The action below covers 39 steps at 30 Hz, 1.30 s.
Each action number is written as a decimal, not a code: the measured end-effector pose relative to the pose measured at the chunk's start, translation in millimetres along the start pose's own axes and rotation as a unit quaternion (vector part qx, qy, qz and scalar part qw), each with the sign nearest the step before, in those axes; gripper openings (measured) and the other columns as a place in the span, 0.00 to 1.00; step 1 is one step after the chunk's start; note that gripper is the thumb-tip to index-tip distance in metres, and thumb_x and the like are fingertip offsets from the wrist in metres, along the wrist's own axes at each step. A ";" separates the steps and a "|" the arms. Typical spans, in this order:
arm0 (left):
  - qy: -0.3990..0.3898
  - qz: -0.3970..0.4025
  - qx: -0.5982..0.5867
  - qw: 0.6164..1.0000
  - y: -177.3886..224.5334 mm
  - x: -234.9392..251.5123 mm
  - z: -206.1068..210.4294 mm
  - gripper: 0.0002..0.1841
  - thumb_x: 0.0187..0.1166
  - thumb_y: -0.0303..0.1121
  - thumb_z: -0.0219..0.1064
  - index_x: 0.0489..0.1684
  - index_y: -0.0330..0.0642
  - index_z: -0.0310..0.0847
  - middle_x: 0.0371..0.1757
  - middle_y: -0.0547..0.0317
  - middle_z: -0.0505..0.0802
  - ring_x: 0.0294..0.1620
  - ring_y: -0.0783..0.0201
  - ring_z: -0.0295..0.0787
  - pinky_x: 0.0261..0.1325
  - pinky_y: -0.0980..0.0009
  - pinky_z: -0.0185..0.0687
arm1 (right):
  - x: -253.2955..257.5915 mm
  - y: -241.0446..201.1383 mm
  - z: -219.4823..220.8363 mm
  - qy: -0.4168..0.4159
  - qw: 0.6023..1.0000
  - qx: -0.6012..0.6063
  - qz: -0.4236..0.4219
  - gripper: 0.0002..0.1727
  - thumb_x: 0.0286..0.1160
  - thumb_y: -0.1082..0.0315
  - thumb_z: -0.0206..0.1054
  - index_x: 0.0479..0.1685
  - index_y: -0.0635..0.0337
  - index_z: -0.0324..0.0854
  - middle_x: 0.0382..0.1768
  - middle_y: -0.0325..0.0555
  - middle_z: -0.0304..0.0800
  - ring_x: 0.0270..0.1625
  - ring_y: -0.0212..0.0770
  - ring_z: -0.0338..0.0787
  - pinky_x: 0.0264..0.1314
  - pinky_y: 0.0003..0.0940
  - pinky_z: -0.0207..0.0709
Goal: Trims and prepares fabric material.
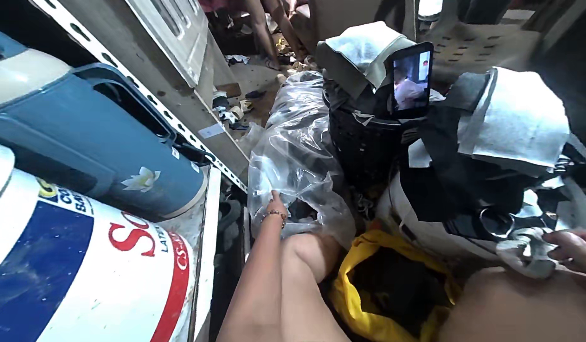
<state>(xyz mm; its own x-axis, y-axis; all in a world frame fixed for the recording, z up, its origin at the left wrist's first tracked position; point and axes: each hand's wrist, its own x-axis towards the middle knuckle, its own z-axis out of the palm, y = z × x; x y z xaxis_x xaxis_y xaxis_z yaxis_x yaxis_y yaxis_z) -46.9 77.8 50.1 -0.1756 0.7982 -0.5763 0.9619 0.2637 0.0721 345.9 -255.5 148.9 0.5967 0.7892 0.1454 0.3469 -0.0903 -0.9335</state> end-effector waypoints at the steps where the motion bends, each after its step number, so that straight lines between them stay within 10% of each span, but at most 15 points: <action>1: 0.015 -0.004 -0.018 1.000 1.1 -0.6 2.6 0.46 0.81 0.27 0.64 0.96 0.41 0.32 0.77 0.30 0.79 0.74 0.42 0.82 0.75 0.51 0.77 | 0.2 0.8 -0.6 0.001 1.000 0.002 -0.001 0.08 0.80 0.67 0.62 0.41 0.63 0.82 0.31 0.29 0.90 0.33 0.22 0.90 0.38 0.20 0.86; 5: 0.051 0.012 -0.055 0.997 -1.0 5.4 8.8 0.29 0.81 0.35 0.69 0.78 0.27 0.70 0.78 0.29 0.78 0.81 0.40 0.74 0.82 0.49 0.69 | 0.8 1.4 -1.8 -0.001 1.000 0.007 0.002 0.07 0.80 0.67 0.62 0.41 0.62 0.82 0.31 0.27 0.90 0.33 0.22 0.90 0.39 0.20 0.86; 15: 0.083 0.006 -0.051 0.995 -11.9 30.6 41.4 0.23 0.79 0.31 0.69 0.71 0.31 0.80 0.71 0.32 0.85 0.77 0.39 0.80 0.79 0.46 0.73 | -2.4 -3.8 5.4 -0.006 1.000 -0.024 -0.019 0.12 0.81 0.68 0.63 0.46 0.71 0.83 0.37 0.38 0.91 0.37 0.25 0.89 0.45 0.27 0.86; 21: 0.129 -0.010 -0.254 0.959 -11.4 36.5 42.6 0.16 0.84 0.28 0.62 0.64 0.27 0.83 0.67 0.29 0.86 0.73 0.36 0.81 0.77 0.42 0.70 | -3.5 -2.4 9.8 0.014 0.999 -0.036 -0.013 0.13 0.79 0.64 0.66 0.44 0.68 0.86 0.34 0.40 0.91 0.35 0.25 0.88 0.42 0.25 0.84; 24: 0.153 -0.013 -0.425 0.892 -12.5 29.0 45.6 0.18 0.87 0.27 0.58 0.69 0.23 0.77 0.69 0.25 0.83 0.71 0.35 0.79 0.73 0.41 0.71 | -4.0 2.7 12.3 0.028 0.998 -0.042 -0.026 0.14 0.78 0.61 0.67 0.43 0.65 0.87 0.34 0.39 0.91 0.35 0.24 0.88 0.41 0.24 0.84; 30: 0.143 0.012 -0.783 0.605 0.5 -18.4 34.4 0.22 0.89 0.29 0.50 0.79 0.32 0.64 0.75 0.36 0.76 0.68 0.46 0.77 0.67 0.46 0.77 | -8.2 10.6 15.7 0.041 0.995 -0.048 -0.079 0.15 0.78 0.57 0.67 0.41 0.62 0.88 0.34 0.37 0.92 0.35 0.21 0.87 0.40 0.20 0.83; 36: 0.107 0.092 -0.529 0.837 -6.3 -77.3 -1.6 0.22 0.93 0.37 0.52 0.67 0.25 0.77 0.67 0.29 0.83 0.69 0.42 0.78 0.71 0.43 0.70 | -15.2 12.9 18.5 0.047 0.983 -0.096 -0.146 0.19 0.79 0.53 0.65 0.40 0.63 0.89 0.33 0.39 0.91 0.34 0.19 0.86 0.39 0.16 0.81; 39: 0.056 0.186 -0.493 0.848 -9.3 -94.2 -26.1 0.18 0.91 0.37 0.56 0.67 0.31 0.79 0.58 0.40 0.88 0.56 0.54 0.86 0.58 0.53 0.82 | -15.8 11.1 19.8 0.061 0.980 -0.116 -0.152 0.20 0.78 0.53 0.64 0.39 0.63 0.89 0.31 0.40 0.91 0.33 0.19 0.85 0.36 0.17 0.80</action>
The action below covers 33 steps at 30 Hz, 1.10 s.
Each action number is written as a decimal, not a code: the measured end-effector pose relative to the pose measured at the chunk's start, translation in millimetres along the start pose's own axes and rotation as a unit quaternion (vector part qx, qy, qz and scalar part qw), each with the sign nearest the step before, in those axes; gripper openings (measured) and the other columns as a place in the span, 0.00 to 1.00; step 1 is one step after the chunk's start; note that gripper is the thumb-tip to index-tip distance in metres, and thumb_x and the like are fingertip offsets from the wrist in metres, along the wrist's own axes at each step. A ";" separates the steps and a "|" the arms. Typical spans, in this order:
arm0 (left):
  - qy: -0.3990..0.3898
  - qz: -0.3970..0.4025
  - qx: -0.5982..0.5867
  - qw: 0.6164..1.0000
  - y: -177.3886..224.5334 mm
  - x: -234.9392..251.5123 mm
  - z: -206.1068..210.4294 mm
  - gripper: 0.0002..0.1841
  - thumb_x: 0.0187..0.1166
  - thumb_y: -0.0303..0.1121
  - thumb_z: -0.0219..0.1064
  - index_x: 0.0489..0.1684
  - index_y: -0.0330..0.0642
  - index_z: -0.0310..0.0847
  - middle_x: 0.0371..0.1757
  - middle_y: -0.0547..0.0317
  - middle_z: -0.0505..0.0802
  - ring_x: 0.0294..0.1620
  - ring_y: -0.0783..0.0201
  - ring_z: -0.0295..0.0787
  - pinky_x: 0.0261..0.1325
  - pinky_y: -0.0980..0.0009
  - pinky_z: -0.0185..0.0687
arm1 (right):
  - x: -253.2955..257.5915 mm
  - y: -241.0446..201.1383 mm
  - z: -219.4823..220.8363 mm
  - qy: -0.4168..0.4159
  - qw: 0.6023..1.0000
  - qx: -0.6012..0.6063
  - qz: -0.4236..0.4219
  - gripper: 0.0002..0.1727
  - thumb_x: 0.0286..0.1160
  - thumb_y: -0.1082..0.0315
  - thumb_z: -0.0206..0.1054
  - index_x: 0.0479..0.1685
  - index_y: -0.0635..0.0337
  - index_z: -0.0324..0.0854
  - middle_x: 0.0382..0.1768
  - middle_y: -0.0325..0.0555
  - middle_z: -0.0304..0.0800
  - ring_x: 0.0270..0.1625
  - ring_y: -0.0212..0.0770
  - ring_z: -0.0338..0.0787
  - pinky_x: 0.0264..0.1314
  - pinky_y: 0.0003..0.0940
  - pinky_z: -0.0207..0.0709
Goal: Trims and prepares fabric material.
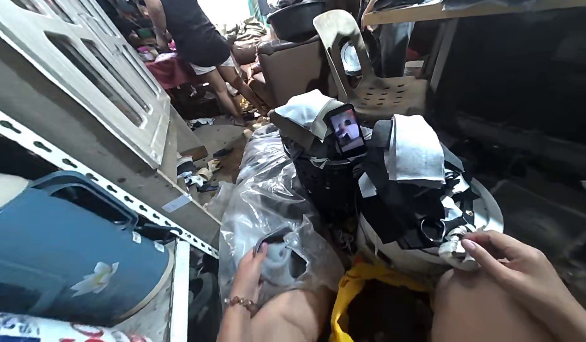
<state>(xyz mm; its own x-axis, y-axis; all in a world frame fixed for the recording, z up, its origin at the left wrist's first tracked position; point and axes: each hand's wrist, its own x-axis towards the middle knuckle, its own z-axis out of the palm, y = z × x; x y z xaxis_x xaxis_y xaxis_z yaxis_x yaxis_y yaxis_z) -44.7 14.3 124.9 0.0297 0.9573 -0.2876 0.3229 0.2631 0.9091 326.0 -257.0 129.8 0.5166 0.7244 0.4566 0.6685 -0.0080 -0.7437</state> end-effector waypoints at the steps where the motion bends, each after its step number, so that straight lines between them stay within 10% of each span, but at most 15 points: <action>1: -0.027 0.013 -0.025 0.999 9.8 -5.5 -3.7 0.16 0.91 0.33 0.56 0.67 0.32 0.78 0.55 0.43 0.89 0.51 0.58 0.88 0.51 0.57 0.86 | -0.7 0.2 0.0 0.003 1.000 -0.004 -0.006 0.20 0.78 0.52 0.64 0.38 0.62 0.89 0.31 0.38 0.91 0.33 0.18 0.85 0.37 0.15 0.80; 5: -0.039 0.059 -0.157 0.985 59.3 -31.7 -10.3 0.12 0.87 0.20 0.49 0.60 0.31 0.75 0.42 0.54 0.91 0.39 0.67 0.91 0.43 0.69 0.90 | -2.6 0.7 1.0 -0.005 0.999 -0.017 -0.051 0.21 0.81 0.54 0.63 0.39 0.66 0.89 0.33 0.46 0.92 0.34 0.23 0.87 0.39 0.19 0.81; 14: 0.011 0.069 -0.242 0.968 113.1 -47.4 -9.5 0.15 0.94 0.33 0.46 0.53 0.36 0.79 0.40 0.55 0.91 0.43 0.65 0.91 0.48 0.66 0.89 | -2.0 -12.6 10.8 0.001 0.988 -0.029 -0.153 0.20 0.82 0.57 0.62 0.36 0.67 0.88 0.33 0.53 0.92 0.36 0.33 0.89 0.42 0.24 0.83; 19: -0.078 0.088 -0.245 0.962 139.0 -82.7 -0.6 0.15 0.94 0.31 0.44 0.58 0.42 0.79 0.39 0.58 0.93 0.40 0.68 0.93 0.45 0.68 0.91 | 8.1 -77.2 40.9 -0.108 0.979 0.126 -0.118 0.21 0.86 0.51 0.61 0.47 0.61 0.89 0.42 0.41 0.93 0.45 0.23 0.90 0.51 0.22 0.85; 23: -0.171 0.161 -0.154 0.960 155.0 -117.1 15.7 0.14 0.91 0.25 0.46 0.62 0.42 0.79 0.40 0.63 0.94 0.39 0.72 0.93 0.45 0.72 0.91 | 38.4 -142.3 73.0 -0.270 0.927 0.259 -0.031 0.32 0.75 0.52 0.70 0.70 0.68 0.80 0.60 0.50 0.90 0.61 0.35 0.89 0.65 0.32 0.82; 29: -0.235 0.327 -0.078 0.912 135.1 -135.9 37.3 0.23 0.82 0.23 0.57 0.74 0.20 0.65 0.61 0.58 0.88 0.60 0.83 0.85 0.67 0.81 0.81 | 48.3 -194.4 92.5 -0.131 0.900 0.408 0.081 0.19 0.55 0.80 0.76 0.50 0.63 0.82 0.40 0.30 0.93 0.46 0.19 0.91 0.53 0.21 0.88; 31: -0.286 0.354 -0.165 0.875 113.1 -126.4 34.3 0.36 0.81 0.37 0.67 0.82 0.28 0.52 0.69 0.69 0.85 0.67 0.84 0.81 0.71 0.79 0.78 | 46.1 -201.8 86.8 -0.104 0.908 0.406 0.031 0.15 0.57 0.79 0.75 0.45 0.61 0.84 0.38 0.27 0.93 0.44 0.15 0.89 0.51 0.17 0.86; 33: -0.336 0.339 -0.235 0.847 82.8 -121.9 30.1 0.41 0.70 0.53 0.76 0.81 0.46 0.64 0.68 0.80 0.87 0.67 0.87 0.82 0.70 0.81 0.79 | 44.9 -212.7 77.3 -0.091 0.905 0.415 -0.032 0.12 0.60 0.77 0.74 0.44 0.58 0.84 0.38 0.22 0.92 0.45 0.11 0.88 0.52 0.15 0.85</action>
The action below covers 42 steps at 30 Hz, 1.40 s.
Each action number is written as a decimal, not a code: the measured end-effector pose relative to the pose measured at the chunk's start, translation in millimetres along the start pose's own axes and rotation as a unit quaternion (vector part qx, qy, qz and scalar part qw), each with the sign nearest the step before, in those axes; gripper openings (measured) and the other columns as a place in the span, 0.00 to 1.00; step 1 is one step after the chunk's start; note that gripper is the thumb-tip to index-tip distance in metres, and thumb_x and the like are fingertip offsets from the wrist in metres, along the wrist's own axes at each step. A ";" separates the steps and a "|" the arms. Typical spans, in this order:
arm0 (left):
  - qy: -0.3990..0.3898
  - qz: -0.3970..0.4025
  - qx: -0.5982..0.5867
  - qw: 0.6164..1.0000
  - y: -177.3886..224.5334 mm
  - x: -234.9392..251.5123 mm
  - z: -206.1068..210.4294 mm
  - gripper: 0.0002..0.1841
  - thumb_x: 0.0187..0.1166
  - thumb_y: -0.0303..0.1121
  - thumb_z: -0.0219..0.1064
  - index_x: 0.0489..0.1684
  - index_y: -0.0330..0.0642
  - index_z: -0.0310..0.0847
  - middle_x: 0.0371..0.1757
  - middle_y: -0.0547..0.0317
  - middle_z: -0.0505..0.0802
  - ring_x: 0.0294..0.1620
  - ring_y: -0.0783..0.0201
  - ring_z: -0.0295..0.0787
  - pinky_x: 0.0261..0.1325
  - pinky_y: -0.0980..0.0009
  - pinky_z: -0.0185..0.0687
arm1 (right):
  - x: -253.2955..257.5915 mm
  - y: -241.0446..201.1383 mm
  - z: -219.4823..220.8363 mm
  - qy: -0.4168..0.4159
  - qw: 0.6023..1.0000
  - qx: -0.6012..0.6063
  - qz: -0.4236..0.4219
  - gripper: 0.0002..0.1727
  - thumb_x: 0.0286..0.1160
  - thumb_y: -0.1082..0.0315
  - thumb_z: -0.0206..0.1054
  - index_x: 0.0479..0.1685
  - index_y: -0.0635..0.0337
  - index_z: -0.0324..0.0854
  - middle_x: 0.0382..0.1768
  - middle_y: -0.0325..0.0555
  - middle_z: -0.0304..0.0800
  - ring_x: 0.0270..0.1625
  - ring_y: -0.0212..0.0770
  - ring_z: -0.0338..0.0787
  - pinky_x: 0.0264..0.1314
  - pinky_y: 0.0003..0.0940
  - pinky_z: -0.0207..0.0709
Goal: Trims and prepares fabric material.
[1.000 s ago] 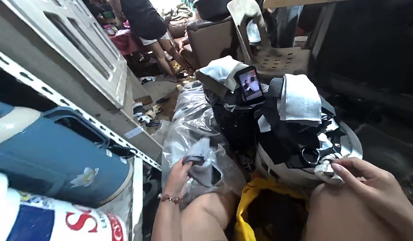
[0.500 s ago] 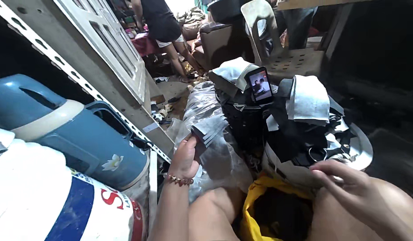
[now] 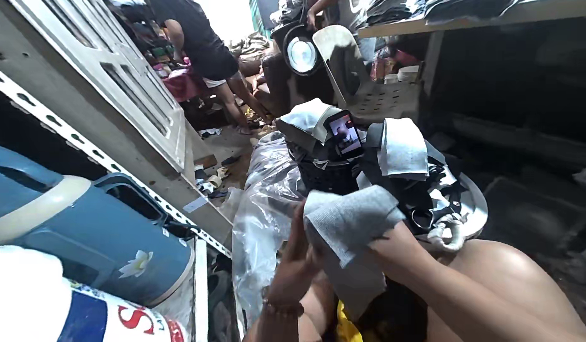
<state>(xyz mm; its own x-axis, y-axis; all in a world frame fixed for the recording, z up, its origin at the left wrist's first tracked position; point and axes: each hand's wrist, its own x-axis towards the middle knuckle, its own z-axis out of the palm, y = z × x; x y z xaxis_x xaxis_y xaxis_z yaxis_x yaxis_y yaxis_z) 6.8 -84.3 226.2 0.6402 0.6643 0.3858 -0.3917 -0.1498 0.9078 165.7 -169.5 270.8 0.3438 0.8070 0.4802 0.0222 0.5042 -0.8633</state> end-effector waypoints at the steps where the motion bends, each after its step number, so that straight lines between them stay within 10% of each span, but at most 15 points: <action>1: -0.025 -0.015 -0.062 0.998 -10.3 -10.9 -1.3 0.31 0.66 0.48 0.79 0.72 0.57 0.78 0.61 0.83 0.92 0.61 0.87 0.86 0.65 0.83 0.82 | 2.3 -8.5 1.3 -0.006 1.000 -0.004 -0.021 0.11 0.62 0.77 0.73 0.44 0.57 0.84 0.38 0.20 0.92 0.45 0.10 0.88 0.52 0.13 0.84; 4: -0.158 -0.063 -0.093 0.981 -40.7 -30.0 2.4 0.17 0.74 0.39 0.75 0.60 0.69 0.89 0.55 0.85 0.95 0.56 0.87 0.88 0.62 0.83 0.83 | 21.7 -30.0 4.6 -0.005 1.000 -0.009 0.013 0.10 0.63 0.77 0.72 0.39 0.53 0.85 0.31 0.23 0.89 0.37 0.13 0.87 0.42 0.14 0.84; 7: -0.115 -0.082 -0.046 0.989 -44.4 -47.8 19.0 0.10 0.81 0.37 0.69 0.52 0.67 0.92 0.48 0.85 0.96 0.49 0.87 0.89 0.58 0.82 0.85 | 50.2 -21.1 6.4 0.022 0.989 0.006 0.143 0.07 0.68 0.74 0.76 0.40 0.55 0.86 0.29 0.35 0.89 0.30 0.26 0.87 0.33 0.24 0.83; 12: -0.027 -0.051 -0.056 0.997 -13.3 -39.0 25.2 0.12 0.81 0.34 0.68 0.53 0.67 0.92 0.50 0.81 0.96 0.53 0.84 0.90 0.62 0.80 0.85 | 53.5 33.4 -19.5 -0.081 0.897 0.156 0.405 0.22 0.90 0.46 0.54 0.56 0.56 0.80 0.40 0.39 0.89 0.43 0.32 0.90 0.48 0.31 0.86; 15: 0.119 -0.091 -0.114 0.982 8.9 -21.1 35.0 0.10 0.79 0.22 0.66 0.46 0.46 0.92 0.42 0.62 0.98 0.45 0.70 0.96 0.56 0.69 0.93 | 12.0 66.0 -37.8 -0.201 0.838 0.287 0.419 0.35 0.84 0.30 0.43 0.54 0.49 0.82 0.44 0.38 0.95 0.49 0.33 0.94 0.53 0.34 0.89; 17: 0.225 -0.145 -0.098 0.959 21.1 -8.1 40.3 0.08 0.84 0.18 0.56 0.50 0.34 0.80 0.39 0.54 0.97 0.41 0.64 0.97 0.50 0.64 0.95 | -17.5 76.9 -43.7 -0.263 0.840 0.288 0.378 0.37 0.67 0.23 0.62 0.57 0.43 0.84 0.49 0.33 0.95 0.53 0.30 0.93 0.56 0.33 0.89; 19: 0.280 -0.178 -0.070 0.941 23.1 1.5 36.3 0.09 0.86 0.20 0.54 0.57 0.30 0.75 0.40 0.50 0.95 0.41 0.62 0.96 0.49 0.64 0.95 | -37.2 79.6 -44.9 -0.288 0.863 0.214 0.356 0.32 0.59 0.34 0.78 0.55 0.47 0.82 0.45 0.29 0.94 0.49 0.27 0.93 0.54 0.30 0.88; 23: 0.356 -0.197 -0.073 0.911 21.6 10.0 24.5 0.10 0.87 0.23 0.57 0.61 0.31 0.74 0.40 0.49 0.94 0.38 0.61 0.96 0.43 0.64 0.95 | -50.7 80.0 -40.9 -0.330 0.874 0.012 0.356 0.13 0.74 0.71 0.72 0.54 0.67 0.83 0.43 0.41 0.92 0.47 0.31 0.90 0.59 0.37 0.85; 35: 0.506 -0.174 -0.168 0.828 6.5 4.7 -35.9 0.10 0.87 0.28 0.55 0.61 0.40 0.73 0.46 0.49 0.90 0.45 0.57 0.92 0.46 0.57 0.92 | -82.3 68.4 -37.5 -0.087 0.860 0.221 0.452 0.08 0.76 0.73 0.65 0.50 0.58 0.83 0.39 0.42 0.96 0.42 0.37 0.95 0.50 0.36 0.90; 39: 0.520 -0.171 -0.100 0.831 -2.3 -16.2 -75.4 0.21 0.85 0.25 0.58 0.77 0.45 0.65 0.56 0.50 0.88 0.51 0.60 0.90 0.50 0.60 0.90 | -97.1 57.6 7.6 -0.071 0.856 0.216 0.464 0.29 0.77 0.78 0.64 0.79 0.58 0.64 0.56 0.48 0.91 0.50 0.44 0.95 0.53 0.44 0.92; 42: 0.502 -0.240 -0.036 0.830 -19.2 -38.6 -103.4 0.25 0.85 0.24 0.59 0.81 0.45 0.64 0.62 0.48 0.87 0.56 0.57 0.88 0.56 0.57 0.86 | -115.5 65.8 34.3 -0.160 0.930 0.101 0.314 0.49 0.73 0.74 0.67 0.94 0.61 0.40 0.87 0.50 0.63 0.70 0.33 0.86 0.63 0.33 0.88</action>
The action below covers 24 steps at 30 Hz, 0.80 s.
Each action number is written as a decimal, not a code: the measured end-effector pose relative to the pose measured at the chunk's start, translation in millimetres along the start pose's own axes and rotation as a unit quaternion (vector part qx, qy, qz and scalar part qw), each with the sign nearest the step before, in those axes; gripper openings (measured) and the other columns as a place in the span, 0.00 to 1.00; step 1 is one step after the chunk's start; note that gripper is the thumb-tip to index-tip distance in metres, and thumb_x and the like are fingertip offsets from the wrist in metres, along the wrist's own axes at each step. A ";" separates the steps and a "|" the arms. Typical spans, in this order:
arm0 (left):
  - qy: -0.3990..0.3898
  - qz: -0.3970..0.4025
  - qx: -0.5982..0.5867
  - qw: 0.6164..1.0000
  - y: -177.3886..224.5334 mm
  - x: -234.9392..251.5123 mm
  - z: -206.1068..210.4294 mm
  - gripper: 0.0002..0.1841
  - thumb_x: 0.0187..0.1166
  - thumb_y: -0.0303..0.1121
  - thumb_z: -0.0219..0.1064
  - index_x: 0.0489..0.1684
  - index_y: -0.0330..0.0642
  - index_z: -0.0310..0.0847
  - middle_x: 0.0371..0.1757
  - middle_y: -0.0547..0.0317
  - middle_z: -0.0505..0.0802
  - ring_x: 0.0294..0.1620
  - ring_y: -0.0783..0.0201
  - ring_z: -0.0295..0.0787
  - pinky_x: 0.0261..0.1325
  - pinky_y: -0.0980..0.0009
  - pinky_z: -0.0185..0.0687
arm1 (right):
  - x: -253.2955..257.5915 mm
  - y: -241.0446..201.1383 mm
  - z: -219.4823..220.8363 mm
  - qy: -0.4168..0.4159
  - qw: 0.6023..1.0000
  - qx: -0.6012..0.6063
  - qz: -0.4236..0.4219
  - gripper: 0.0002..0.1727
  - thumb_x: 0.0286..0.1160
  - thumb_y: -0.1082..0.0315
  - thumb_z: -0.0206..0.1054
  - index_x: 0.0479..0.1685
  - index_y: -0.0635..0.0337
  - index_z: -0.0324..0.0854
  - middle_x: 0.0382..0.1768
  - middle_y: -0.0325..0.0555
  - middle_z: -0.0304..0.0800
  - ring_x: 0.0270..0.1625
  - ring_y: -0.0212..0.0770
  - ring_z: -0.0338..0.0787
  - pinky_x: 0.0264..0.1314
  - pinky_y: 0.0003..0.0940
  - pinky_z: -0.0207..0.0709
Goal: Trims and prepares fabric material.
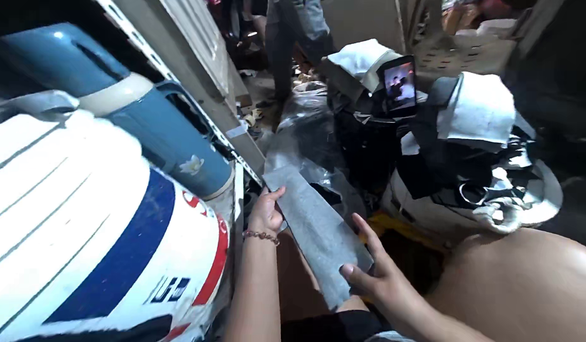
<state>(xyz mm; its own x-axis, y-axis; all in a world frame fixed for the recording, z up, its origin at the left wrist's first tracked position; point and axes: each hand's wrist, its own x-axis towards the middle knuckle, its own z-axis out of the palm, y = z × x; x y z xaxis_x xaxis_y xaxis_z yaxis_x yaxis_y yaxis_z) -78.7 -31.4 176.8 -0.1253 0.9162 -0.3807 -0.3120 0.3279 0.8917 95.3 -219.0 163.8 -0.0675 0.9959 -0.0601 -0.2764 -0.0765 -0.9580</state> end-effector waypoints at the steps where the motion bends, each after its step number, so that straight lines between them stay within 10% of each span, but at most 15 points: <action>1: -0.001 -0.018 0.038 0.999 -7.9 5.9 -9.1 0.25 0.85 0.24 0.59 0.82 0.44 0.65 0.64 0.46 0.87 0.57 0.56 0.88 0.57 0.56 0.85 | -2.6 4.7 5.4 -0.029 0.996 -0.067 -0.043 0.44 0.76 0.73 0.67 0.92 0.66 0.46 0.86 0.57 0.63 0.72 0.34 0.84 0.68 0.32 0.85; 4: -0.022 -0.065 0.152 0.986 -28.0 11.4 -28.2 0.20 0.85 0.22 0.59 0.76 0.36 0.71 0.58 0.42 0.89 0.52 0.54 0.90 0.54 0.58 0.87 | -8.2 2.7 17.0 -0.147 0.971 -0.171 -0.078 0.20 0.81 0.77 0.61 0.70 0.72 0.80 0.54 0.61 0.92 0.48 0.41 0.93 0.56 0.38 0.86; 6: -0.049 -0.054 0.243 0.967 -35.4 5.2 -34.4 0.18 0.82 0.19 0.62 0.71 0.31 0.74 0.56 0.41 0.90 0.50 0.56 0.91 0.54 0.62 0.88 | -8.8 -4.6 18.2 -0.244 0.945 -0.211 -0.048 0.19 0.84 0.75 0.60 0.71 0.71 0.78 0.54 0.62 0.92 0.51 0.50 0.95 0.60 0.47 0.86; 11: -0.073 0.137 0.393 0.906 -43.7 -26.6 -58.0 0.32 0.80 0.29 0.69 0.85 0.33 0.65 0.82 0.37 0.75 0.81 0.50 0.74 0.81 0.54 0.70 | -13.6 -4.3 24.4 -0.365 0.888 -0.279 -0.037 0.34 0.73 0.81 0.67 0.83 0.64 0.67 0.52 0.68 0.91 0.49 0.65 0.94 0.55 0.67 0.83; 15: -0.328 0.108 0.289 0.893 -41.8 -79.2 -67.5 0.28 0.92 0.47 0.48 0.64 0.27 0.83 0.63 0.54 0.93 0.66 0.68 0.88 0.76 0.67 0.78 | -11.4 -9.4 29.7 -0.328 0.892 -0.296 -0.093 0.21 0.65 0.83 0.68 0.61 0.67 0.86 0.39 0.64 0.94 0.40 0.62 0.95 0.46 0.64 0.85; 19: -0.366 -0.019 0.307 0.878 -37.9 -115.8 -76.8 0.45 0.91 0.48 0.16 0.54 0.33 0.88 0.52 0.62 0.96 0.60 0.74 0.88 0.77 0.66 0.73 | 2.3 -20.8 28.6 -0.239 0.863 -0.371 -0.248 0.12 0.66 0.73 0.71 0.46 0.52 0.95 0.27 0.51 0.91 0.30 0.51 0.92 0.37 0.53 0.84; 22: -0.298 -0.066 0.232 0.924 -34.9 -158.2 -79.9 0.40 0.92 0.53 0.21 0.39 0.48 0.88 0.37 0.75 0.94 0.43 0.82 0.89 0.54 0.77 0.85 | 10.9 -31.0 22.0 -0.212 0.857 -0.372 -0.286 0.11 0.58 0.68 0.76 0.40 0.44 0.97 0.39 0.54 0.86 0.43 0.53 0.86 0.45 0.50 0.79; 24: -0.263 -0.102 0.177 0.943 -30.7 -182.1 -78.9 0.35 0.93 0.49 0.25 0.41 0.50 0.86 0.37 0.77 0.94 0.43 0.83 0.89 0.53 0.77 0.85 | 17.5 -38.6 16.8 -0.293 0.885 -0.294 -0.208 0.08 0.63 0.71 0.76 0.39 0.59 0.96 0.55 0.63 0.87 0.59 0.56 0.84 0.61 0.50 0.79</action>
<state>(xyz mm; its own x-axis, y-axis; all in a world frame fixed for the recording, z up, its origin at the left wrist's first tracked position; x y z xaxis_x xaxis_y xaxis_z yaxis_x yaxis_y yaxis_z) -120.6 -226.4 199.4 0.4162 0.7829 -0.4625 0.0657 0.4814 0.8740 88.6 -199.4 204.5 -0.6112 0.7224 0.3234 0.1417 0.5019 -0.8533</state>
